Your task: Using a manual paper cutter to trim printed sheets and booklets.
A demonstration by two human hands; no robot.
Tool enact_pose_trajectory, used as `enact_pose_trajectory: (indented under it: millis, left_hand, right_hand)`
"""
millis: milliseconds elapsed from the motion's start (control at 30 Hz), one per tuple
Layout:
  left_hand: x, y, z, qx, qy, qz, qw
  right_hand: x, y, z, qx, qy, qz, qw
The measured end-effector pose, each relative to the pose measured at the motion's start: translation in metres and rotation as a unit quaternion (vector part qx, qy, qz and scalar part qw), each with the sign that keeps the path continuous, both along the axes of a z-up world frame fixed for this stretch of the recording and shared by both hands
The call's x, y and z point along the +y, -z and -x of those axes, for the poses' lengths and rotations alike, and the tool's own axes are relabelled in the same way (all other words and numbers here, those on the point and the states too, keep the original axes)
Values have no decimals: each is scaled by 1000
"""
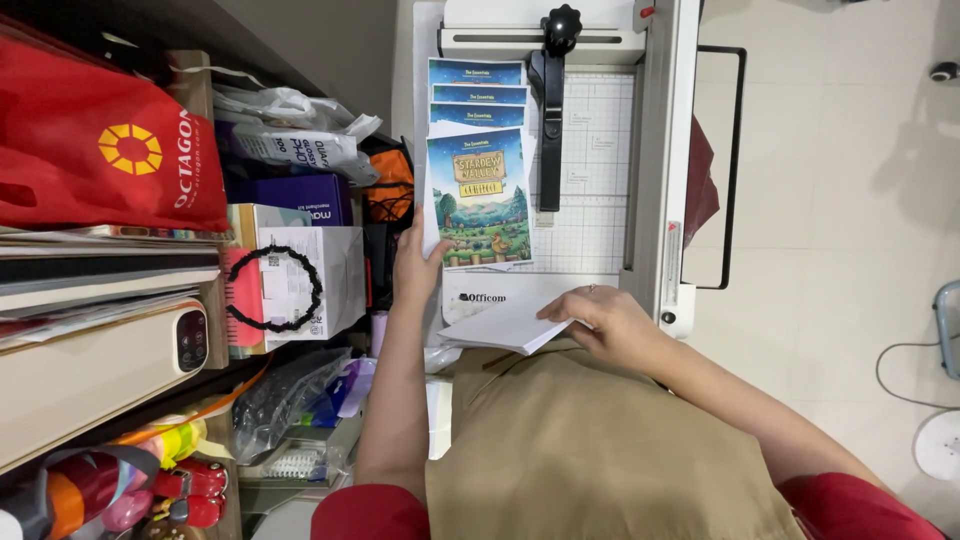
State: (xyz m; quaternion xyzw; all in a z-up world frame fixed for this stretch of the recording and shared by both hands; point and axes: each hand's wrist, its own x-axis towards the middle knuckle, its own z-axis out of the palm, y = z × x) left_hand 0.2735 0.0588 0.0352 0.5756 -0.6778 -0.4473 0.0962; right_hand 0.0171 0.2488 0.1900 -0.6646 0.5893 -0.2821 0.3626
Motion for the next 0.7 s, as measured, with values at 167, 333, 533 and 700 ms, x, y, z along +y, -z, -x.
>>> enact_pose_trajectory:
  millis: [167, 333, 533, 700]
  left_hand:
    - [-1, 1, 4, -34, -14, -3, 999]
    - [12, 0, 17, -58, -85, 1, 995]
    - [30, -12, 28, -53, -93, 0, 994]
    - [24, -31, 32, -82, -62, 4, 995]
  right_hand:
    - [2, 1, -1, 6, 8, 4, 1000]
    - [3, -2, -2, 3, 17, 1, 1000]
    - [2, -8, -3, -9, 34, -17, 999]
    - [3, -4, -4, -7, 40, -16, 999]
